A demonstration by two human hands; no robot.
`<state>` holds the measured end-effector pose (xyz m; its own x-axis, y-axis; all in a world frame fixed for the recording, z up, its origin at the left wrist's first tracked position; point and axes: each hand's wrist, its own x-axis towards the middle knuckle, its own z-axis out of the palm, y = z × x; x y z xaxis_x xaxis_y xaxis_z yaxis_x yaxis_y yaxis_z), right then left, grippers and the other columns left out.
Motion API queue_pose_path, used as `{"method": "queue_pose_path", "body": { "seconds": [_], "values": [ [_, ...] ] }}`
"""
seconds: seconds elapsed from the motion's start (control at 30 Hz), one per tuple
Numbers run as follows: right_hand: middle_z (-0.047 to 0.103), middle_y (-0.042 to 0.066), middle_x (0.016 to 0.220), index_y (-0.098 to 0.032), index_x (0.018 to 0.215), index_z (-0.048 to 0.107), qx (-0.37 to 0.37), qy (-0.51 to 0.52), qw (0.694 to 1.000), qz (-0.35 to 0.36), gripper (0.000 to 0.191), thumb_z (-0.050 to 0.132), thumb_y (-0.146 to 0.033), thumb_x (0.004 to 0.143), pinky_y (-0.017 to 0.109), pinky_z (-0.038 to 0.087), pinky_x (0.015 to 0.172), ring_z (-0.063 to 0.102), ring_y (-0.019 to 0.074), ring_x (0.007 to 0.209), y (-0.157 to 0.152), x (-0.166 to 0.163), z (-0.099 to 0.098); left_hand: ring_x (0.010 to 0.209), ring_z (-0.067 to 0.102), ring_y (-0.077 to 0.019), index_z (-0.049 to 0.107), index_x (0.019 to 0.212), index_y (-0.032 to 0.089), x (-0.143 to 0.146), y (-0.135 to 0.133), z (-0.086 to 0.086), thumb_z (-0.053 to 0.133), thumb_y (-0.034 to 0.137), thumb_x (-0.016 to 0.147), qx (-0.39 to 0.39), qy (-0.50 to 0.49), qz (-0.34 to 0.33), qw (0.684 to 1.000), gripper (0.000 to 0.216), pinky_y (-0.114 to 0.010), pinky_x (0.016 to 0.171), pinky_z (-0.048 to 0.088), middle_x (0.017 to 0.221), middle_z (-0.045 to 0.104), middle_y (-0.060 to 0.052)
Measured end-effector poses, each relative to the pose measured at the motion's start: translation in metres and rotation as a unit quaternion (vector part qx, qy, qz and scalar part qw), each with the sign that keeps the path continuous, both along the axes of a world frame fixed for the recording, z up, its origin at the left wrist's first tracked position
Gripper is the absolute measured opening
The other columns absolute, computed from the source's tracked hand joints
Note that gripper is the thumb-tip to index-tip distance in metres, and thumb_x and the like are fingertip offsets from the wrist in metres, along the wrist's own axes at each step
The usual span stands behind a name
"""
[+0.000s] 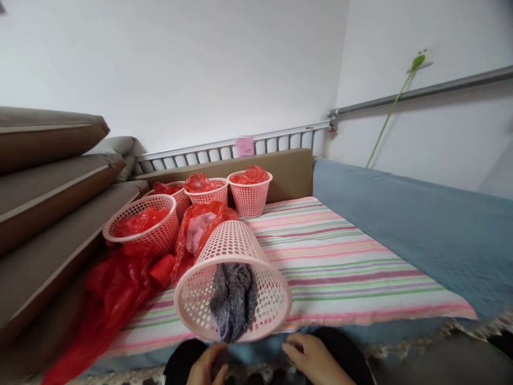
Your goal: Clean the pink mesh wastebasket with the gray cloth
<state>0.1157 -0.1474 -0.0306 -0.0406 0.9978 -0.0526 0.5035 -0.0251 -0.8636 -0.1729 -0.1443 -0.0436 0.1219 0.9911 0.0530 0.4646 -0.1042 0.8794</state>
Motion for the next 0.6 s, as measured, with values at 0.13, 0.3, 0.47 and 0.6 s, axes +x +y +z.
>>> {"method": "queue_pose_path", "body": {
  "seconds": [0.13,0.3,0.47,0.6],
  "values": [
    [0.070,0.008,0.099,-0.018,0.108,0.062,0.050,0.110,0.991,-0.055,0.049,0.062,-0.042,0.066,0.033,0.047,0.080,0.064,0.0252,0.090,0.036,0.001,0.012,0.136,0.031,-0.0331,0.046,0.134,0.011,0.039,0.055,0.049,0.059,0.026,0.071,0.109,0.214,0.034,0.970,0.066,-0.047,0.112,0.023,0.144,0.041,-0.017],
    [0.070,0.008,0.101,-0.019,0.101,0.064,0.015,0.208,0.975,-0.075,0.044,0.059,-0.045,0.065,0.036,0.047,0.086,0.062,0.0269,0.098,0.077,-0.015,0.002,0.137,0.022,-0.0433,0.040,0.138,0.009,0.072,0.137,0.044,0.067,0.036,0.064,0.049,0.287,0.078,0.954,0.084,-0.055,0.110,0.016,0.146,0.035,-0.022],
    [0.071,0.009,0.096,-0.016,0.097,0.066,-0.068,0.313,0.944,-0.077,0.044,0.060,-0.043,0.062,0.036,0.049,0.082,0.064,0.0281,0.093,0.093,-0.011,-0.023,0.127,0.042,-0.0259,0.057,0.120,0.013,0.087,0.164,0.010,0.056,0.015,0.067,0.083,0.273,0.051,0.957,0.053,-0.036,0.110,0.027,0.132,0.054,-0.013],
    [0.072,0.008,0.087,-0.016,0.094,0.067,-0.070,0.345,0.930,-0.108,0.043,0.062,-0.041,0.059,0.037,0.050,0.078,0.065,0.0286,0.085,0.099,-0.010,-0.018,0.108,0.054,-0.0243,0.063,0.094,0.016,0.094,0.172,0.016,0.051,0.004,0.063,0.091,0.268,0.073,0.956,0.035,-0.036,0.098,0.039,0.108,0.065,-0.010]
  ]
}}
